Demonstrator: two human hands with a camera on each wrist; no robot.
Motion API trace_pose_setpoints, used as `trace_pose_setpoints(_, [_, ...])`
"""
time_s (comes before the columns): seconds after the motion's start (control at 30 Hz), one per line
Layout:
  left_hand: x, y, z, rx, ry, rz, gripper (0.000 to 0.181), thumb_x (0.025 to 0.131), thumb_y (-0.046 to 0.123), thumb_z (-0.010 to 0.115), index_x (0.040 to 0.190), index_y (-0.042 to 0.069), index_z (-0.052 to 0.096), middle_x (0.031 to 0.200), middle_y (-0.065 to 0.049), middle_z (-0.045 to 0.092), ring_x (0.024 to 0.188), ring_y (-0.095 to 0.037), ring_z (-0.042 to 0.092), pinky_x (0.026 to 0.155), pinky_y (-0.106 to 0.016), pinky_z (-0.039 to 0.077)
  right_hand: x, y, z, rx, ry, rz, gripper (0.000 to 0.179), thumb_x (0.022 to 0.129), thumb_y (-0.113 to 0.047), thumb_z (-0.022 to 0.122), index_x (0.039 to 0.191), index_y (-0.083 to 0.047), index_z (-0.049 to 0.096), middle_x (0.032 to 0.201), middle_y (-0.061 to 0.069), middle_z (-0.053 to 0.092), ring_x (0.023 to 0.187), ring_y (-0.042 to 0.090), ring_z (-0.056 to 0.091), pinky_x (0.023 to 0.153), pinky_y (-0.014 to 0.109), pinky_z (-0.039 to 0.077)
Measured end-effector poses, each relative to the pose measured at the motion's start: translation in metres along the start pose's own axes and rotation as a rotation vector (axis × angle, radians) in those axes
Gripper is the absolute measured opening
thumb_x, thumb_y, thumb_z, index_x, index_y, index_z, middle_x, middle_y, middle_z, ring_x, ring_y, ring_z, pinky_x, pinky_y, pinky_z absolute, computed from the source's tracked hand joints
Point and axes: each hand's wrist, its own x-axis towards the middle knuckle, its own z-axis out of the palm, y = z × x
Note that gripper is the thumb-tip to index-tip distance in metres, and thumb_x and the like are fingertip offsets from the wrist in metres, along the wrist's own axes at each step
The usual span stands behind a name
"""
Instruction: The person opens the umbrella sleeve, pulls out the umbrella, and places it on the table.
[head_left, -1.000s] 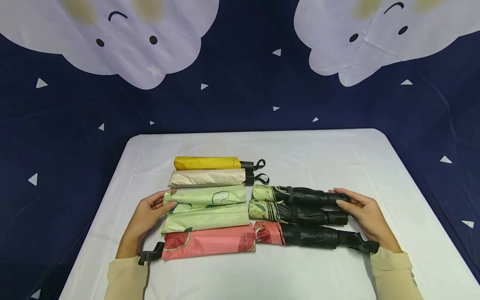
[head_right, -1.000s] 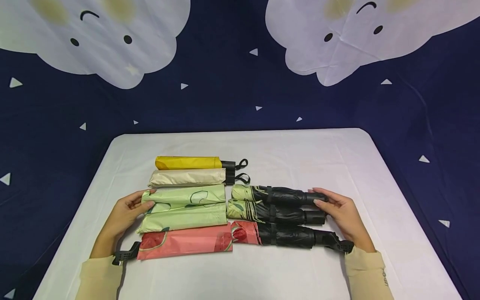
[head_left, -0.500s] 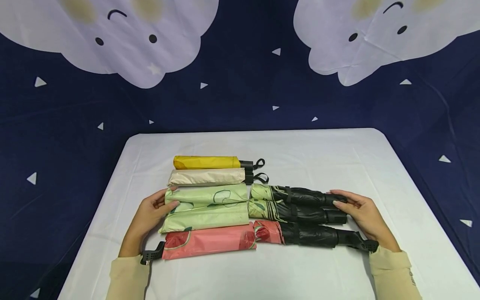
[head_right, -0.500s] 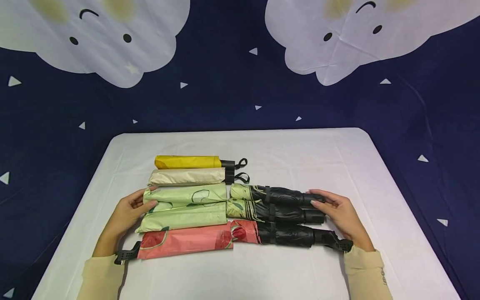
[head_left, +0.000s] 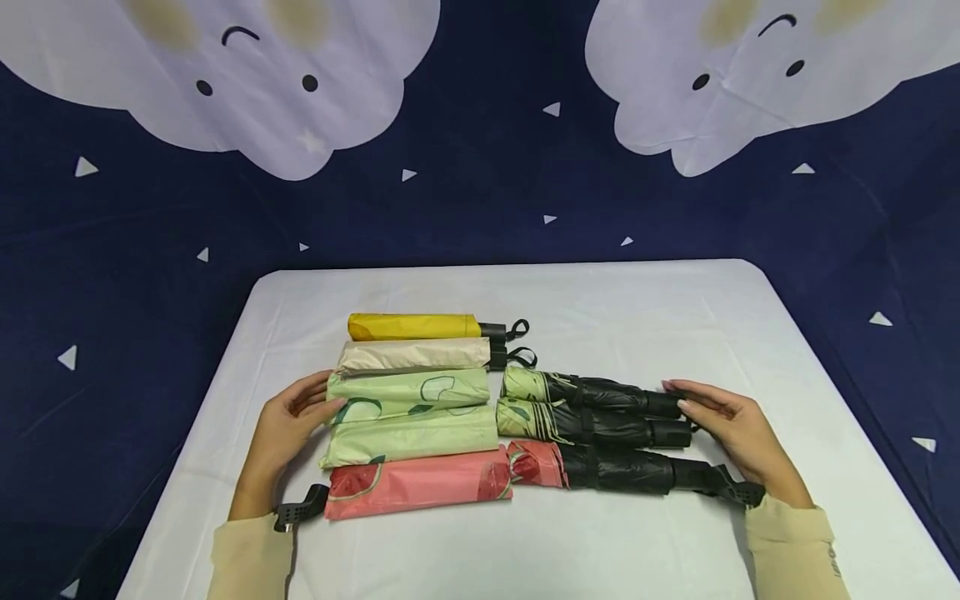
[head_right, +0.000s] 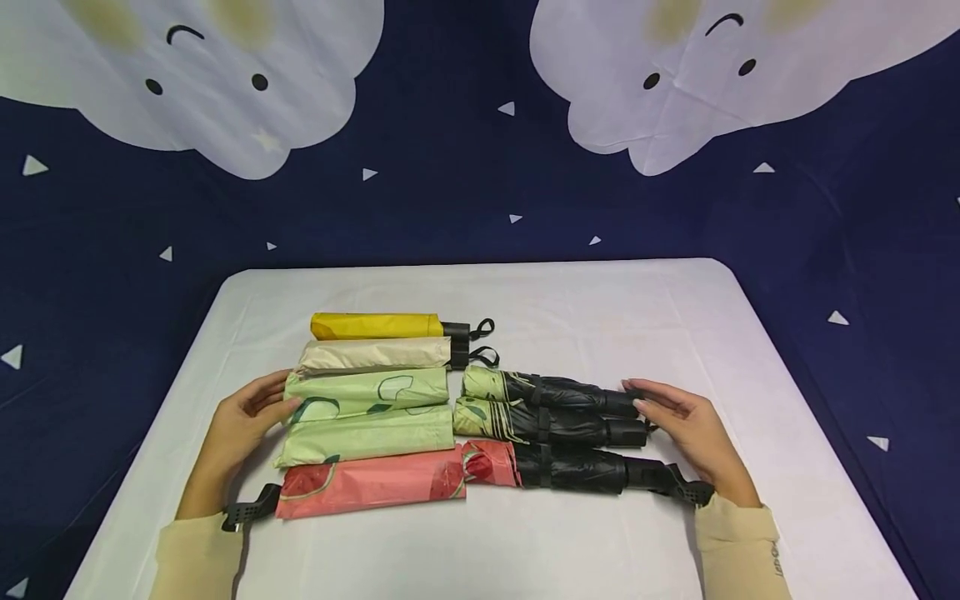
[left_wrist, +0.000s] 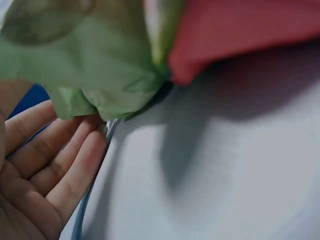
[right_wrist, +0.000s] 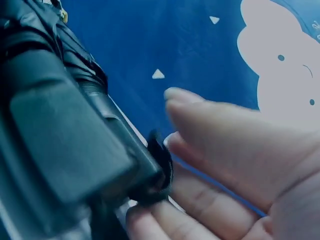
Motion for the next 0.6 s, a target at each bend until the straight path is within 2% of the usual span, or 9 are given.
trace_pose_setpoints(0.1, [0.002,0.003,-0.002,0.058,0.019,0.019,0.053,0.094,0.017,0.077,0.141,0.003,0.060,0.126,-0.016,0.067,0.106,0.000,0.064,0.088,-0.014,0.053,-0.006,-0.004,0.001,-0.013,0.041,0.006,0.042,0.101,-0.002,0.063,0.140,0.011,0.054,0.138,0.010,0.064,0.124,0.010,0.061,0.095,0.020,0.052])
trace_pose_setpoints(0.17, [-0.001,0.003,-0.003,0.114,0.053,0.034,0.049,0.096,0.018,0.075,0.140,0.004,0.061,0.127,-0.018,0.067,0.106,0.004,0.063,0.088,-0.011,0.051,-0.007,-0.011,0.002,-0.059,0.068,0.007,0.042,0.101,-0.005,0.065,0.140,0.009,0.056,0.138,0.011,0.064,0.122,0.008,0.062,0.094,0.019,0.052])
trace_pose_setpoints(0.27, [-0.001,0.007,-0.007,0.198,0.130,0.034,0.041,0.100,0.024,0.070,0.137,0.007,0.065,0.127,-0.014,0.069,0.103,0.008,0.061,0.085,-0.008,0.048,-0.006,-0.026,0.007,-0.174,0.130,0.011,0.041,0.101,-0.013,0.066,0.139,0.003,0.060,0.137,0.014,0.064,0.119,0.005,0.063,0.092,0.016,0.052])
trace_pose_setpoints(0.37, [0.000,0.017,-0.014,0.287,0.184,0.008,0.039,0.103,0.033,0.063,0.134,0.010,0.067,0.127,-0.010,0.070,0.102,0.010,0.058,0.083,-0.008,0.046,-0.002,-0.052,0.017,-0.265,0.159,0.014,0.039,0.102,-0.020,0.066,0.138,-0.005,0.063,0.136,0.014,0.065,0.117,0.001,0.063,0.092,0.013,0.050])
trace_pose_setpoints(0.47, [0.004,0.033,-0.019,0.367,0.182,-0.004,0.043,0.105,0.040,0.058,0.135,0.010,0.067,0.129,-0.009,0.069,0.107,-0.002,0.062,0.085,-0.013,0.045,0.006,-0.086,0.033,-0.285,0.106,-0.008,0.037,0.103,-0.024,0.065,0.137,-0.011,0.066,0.136,0.009,0.066,0.119,0.003,0.062,0.093,0.013,0.050])
trace_pose_setpoints(0.6, [0.011,0.053,-0.021,0.420,0.091,0.028,0.049,0.108,0.041,0.052,0.141,0.006,0.061,0.135,-0.016,0.064,0.122,-0.031,0.060,0.100,-0.038,0.048,0.025,-0.125,0.063,-0.324,-0.020,-0.072,0.032,0.103,-0.026,0.065,0.134,-0.017,0.068,0.133,0.002,0.068,0.120,0.010,0.063,0.093,0.017,0.052])
